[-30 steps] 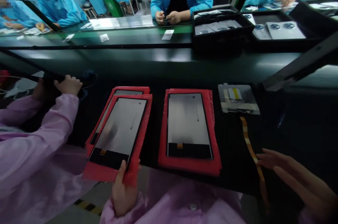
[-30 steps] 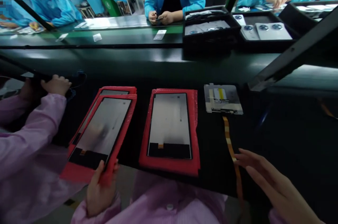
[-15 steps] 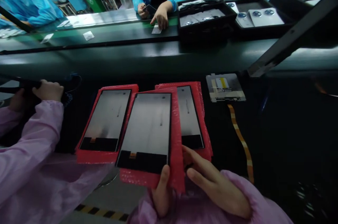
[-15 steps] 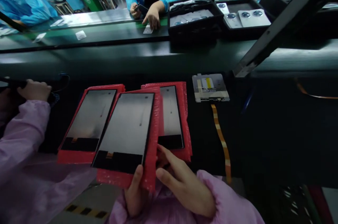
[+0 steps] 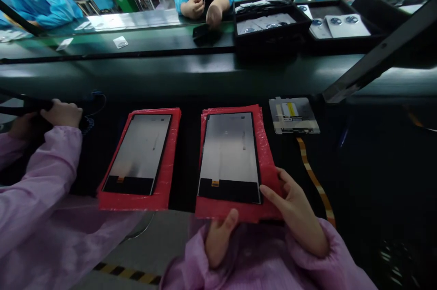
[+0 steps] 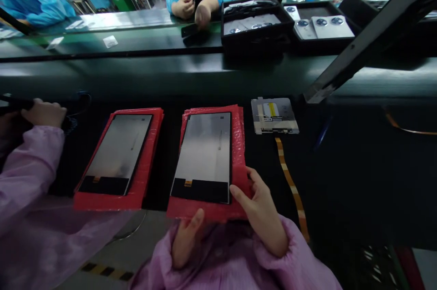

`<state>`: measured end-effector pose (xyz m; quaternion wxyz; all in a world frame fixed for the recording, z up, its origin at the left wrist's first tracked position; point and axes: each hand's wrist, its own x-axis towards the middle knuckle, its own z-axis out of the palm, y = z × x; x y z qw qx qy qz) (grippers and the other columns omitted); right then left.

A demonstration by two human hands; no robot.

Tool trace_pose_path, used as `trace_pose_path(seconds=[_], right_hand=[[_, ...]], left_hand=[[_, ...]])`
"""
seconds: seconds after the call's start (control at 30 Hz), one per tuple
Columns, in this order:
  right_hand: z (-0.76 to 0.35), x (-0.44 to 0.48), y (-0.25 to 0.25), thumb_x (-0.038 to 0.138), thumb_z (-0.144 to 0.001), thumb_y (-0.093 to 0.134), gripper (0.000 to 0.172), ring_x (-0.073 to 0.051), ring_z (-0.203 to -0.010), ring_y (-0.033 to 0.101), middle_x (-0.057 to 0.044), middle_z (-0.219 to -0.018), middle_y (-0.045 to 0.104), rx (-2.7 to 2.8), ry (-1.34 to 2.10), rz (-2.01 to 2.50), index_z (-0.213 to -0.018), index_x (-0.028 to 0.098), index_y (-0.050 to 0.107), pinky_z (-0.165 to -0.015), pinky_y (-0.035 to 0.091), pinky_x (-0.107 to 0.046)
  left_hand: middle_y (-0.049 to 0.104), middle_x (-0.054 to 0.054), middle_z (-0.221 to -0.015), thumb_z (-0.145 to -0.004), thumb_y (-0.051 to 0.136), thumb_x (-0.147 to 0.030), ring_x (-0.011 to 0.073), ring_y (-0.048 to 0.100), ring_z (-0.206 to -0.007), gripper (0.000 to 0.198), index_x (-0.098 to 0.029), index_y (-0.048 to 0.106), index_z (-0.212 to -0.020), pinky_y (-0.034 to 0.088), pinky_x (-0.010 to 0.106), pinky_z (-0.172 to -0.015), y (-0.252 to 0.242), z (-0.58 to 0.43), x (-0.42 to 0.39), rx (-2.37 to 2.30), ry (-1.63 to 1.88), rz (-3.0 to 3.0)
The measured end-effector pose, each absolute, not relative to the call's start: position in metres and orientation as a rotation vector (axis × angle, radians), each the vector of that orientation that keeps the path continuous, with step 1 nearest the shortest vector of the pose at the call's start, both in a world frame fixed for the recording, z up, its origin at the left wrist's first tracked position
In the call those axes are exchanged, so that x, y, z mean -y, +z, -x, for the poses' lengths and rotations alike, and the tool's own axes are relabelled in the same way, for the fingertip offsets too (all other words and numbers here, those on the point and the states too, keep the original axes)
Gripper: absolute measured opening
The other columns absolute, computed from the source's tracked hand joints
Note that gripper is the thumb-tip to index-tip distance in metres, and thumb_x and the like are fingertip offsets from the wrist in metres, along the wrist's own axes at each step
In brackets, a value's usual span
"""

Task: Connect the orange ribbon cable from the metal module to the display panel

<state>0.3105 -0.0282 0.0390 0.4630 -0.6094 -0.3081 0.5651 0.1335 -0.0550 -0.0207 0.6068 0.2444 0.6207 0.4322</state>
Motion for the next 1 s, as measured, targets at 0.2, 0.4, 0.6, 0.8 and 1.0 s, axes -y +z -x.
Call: trace_pose_path(seconds=[0.2,0.4,0.6,0.8,1.0], right_hand=[[-0.326,0.026,0.030,0.048,-0.080,0.066,0.061,-0.025,-0.092,0.068,-0.008,-0.107,0.069,0.946,1.135,1.750,-0.130,0.022,0.044,-0.080,0.058,-0.037],[-0.339,0.053,0.046,0.051,-0.090,0.050,0.061,-0.026,-0.115,0.059,-0.008,-0.135,0.054,1.429,1.135,1.891,-0.144,0.028,0.036,-0.096,0.052,-0.044],[-0.359,0.070,0.057,0.058,-0.084,0.053,0.052,-0.020,-0.079,0.064,-0.009,-0.121,0.059,1.486,0.843,2.035,-0.126,0.027,0.058,-0.065,0.059,-0.036],[-0.336,0.051,0.048,0.053,-0.091,0.045,0.046,-0.021,-0.076,0.059,-0.007,-0.094,0.062,1.594,0.859,1.994,-0.122,0.022,0.060,-0.070,0.053,-0.038],[-0.321,0.033,0.027,0.053,-0.090,0.048,0.047,-0.020,-0.074,0.059,-0.005,-0.085,0.062,1.476,0.907,1.989,-0.119,0.017,0.057,-0.073,0.050,-0.038]], left_hand=[[0.071,0.000,-0.070,-0.081,0.067,-0.049,0.0151,0.067,-0.063,0.065,-0.022,0.045,-0.136,0.056,0.026,-0.061,0.010,-0.094,0.032,-1.275,1.088,-0.528],[0.054,-0.007,-0.060,-0.078,0.066,-0.055,0.0063,0.045,-0.043,0.066,-0.015,0.049,-0.127,0.039,0.018,-0.042,0.014,-0.080,0.017,-1.440,0.935,-0.889],[0.054,-0.004,-0.065,-0.081,0.061,-0.054,0.0098,0.052,-0.057,0.060,-0.013,0.056,-0.125,0.045,0.021,-0.055,0.013,-0.072,0.017,-1.584,0.746,-1.208],[0.054,-0.006,-0.064,-0.084,0.059,-0.046,0.0097,0.051,-0.050,0.059,-0.013,0.050,-0.132,0.045,0.023,-0.052,0.011,-0.073,0.017,-1.523,0.627,-1.230],[0.059,-0.002,-0.070,-0.083,0.061,-0.043,0.0106,0.056,-0.060,0.054,-0.013,0.058,-0.127,0.048,0.022,-0.060,0.011,-0.075,0.017,-1.557,0.703,-1.308]])
